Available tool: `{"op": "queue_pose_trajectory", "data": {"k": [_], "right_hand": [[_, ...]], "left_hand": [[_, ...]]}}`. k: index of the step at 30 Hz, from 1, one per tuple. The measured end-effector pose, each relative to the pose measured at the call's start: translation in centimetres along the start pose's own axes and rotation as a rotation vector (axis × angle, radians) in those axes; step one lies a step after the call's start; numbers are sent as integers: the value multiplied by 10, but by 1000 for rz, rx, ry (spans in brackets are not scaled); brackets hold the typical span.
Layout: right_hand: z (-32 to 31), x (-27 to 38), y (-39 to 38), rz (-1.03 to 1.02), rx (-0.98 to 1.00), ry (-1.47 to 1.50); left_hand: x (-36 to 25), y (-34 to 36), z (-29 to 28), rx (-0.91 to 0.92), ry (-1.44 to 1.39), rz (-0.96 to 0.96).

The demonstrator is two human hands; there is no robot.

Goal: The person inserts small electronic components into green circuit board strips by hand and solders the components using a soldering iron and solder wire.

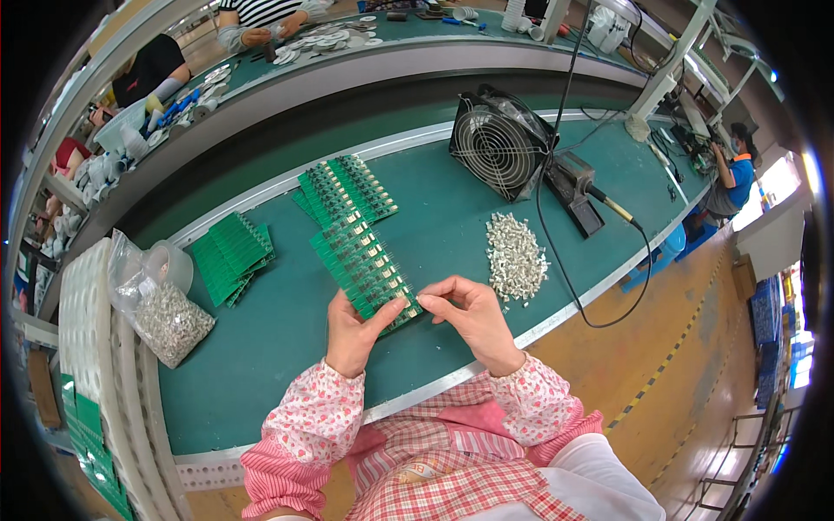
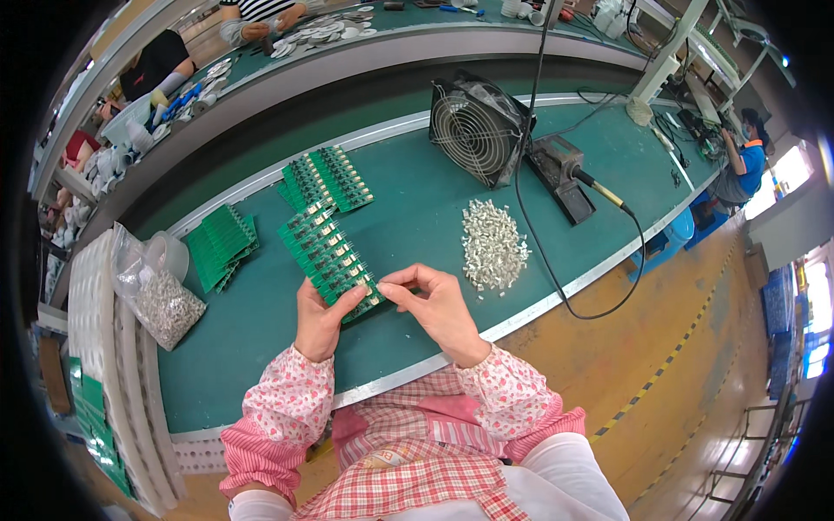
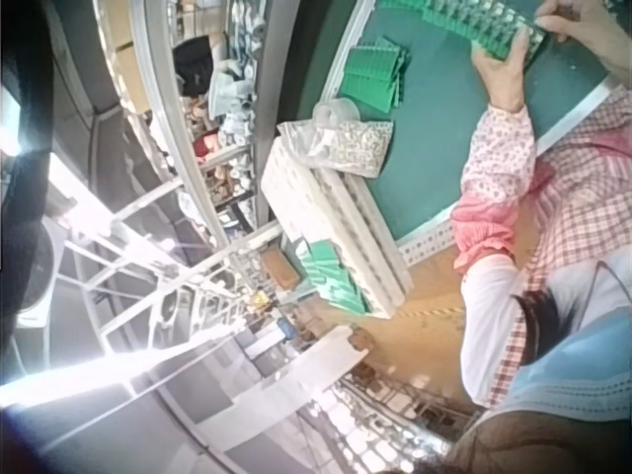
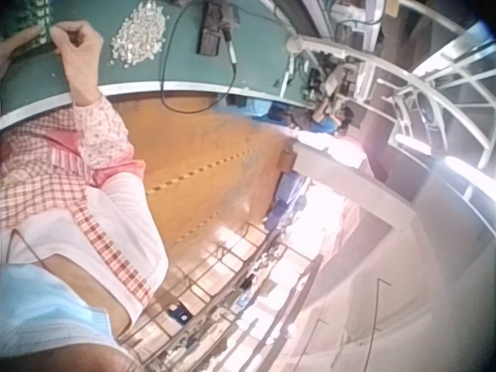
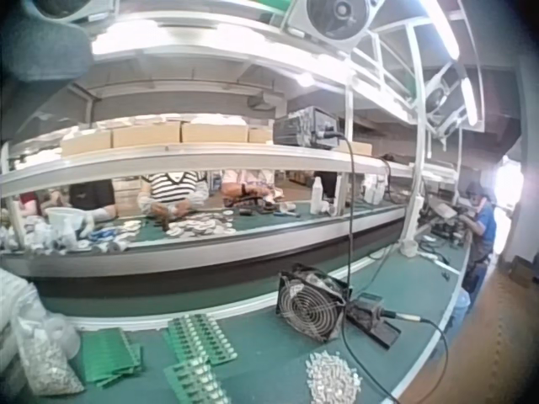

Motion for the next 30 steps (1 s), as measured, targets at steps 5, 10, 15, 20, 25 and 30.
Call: {"op": "queue_pose_trajectory", "data": {"k": [5, 10, 15, 20, 25, 30], "right_hand": [[9, -12, 3, 83, 47, 105], [13, -18, 3, 103, 37, 182], [15, -14, 1, 71, 85, 146], [14, -15, 1, 42, 77, 126], [15, -16, 0, 52, 77, 140], [12, -19, -2, -17, 10, 139]], "left_hand": [[-7, -2, 2, 0, 95, 55], [-7, -3, 0, -16, 107, 57], [-10, -4, 2, -18, 127, 60], [-9, -5, 3, -19, 151, 55], [-13, -6, 5, -28, 149, 62], [-11, -7, 7, -20, 142, 49]]}}
Point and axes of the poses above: each hand's wrist, its own y-axis towards the middle knuckle, its own z-axis out of the palm, x = y × z, the point moved 10 cm from there along y, towards the middle knuckle, and after that the axes turned 4 degrees about x, right-handed, at the moved point
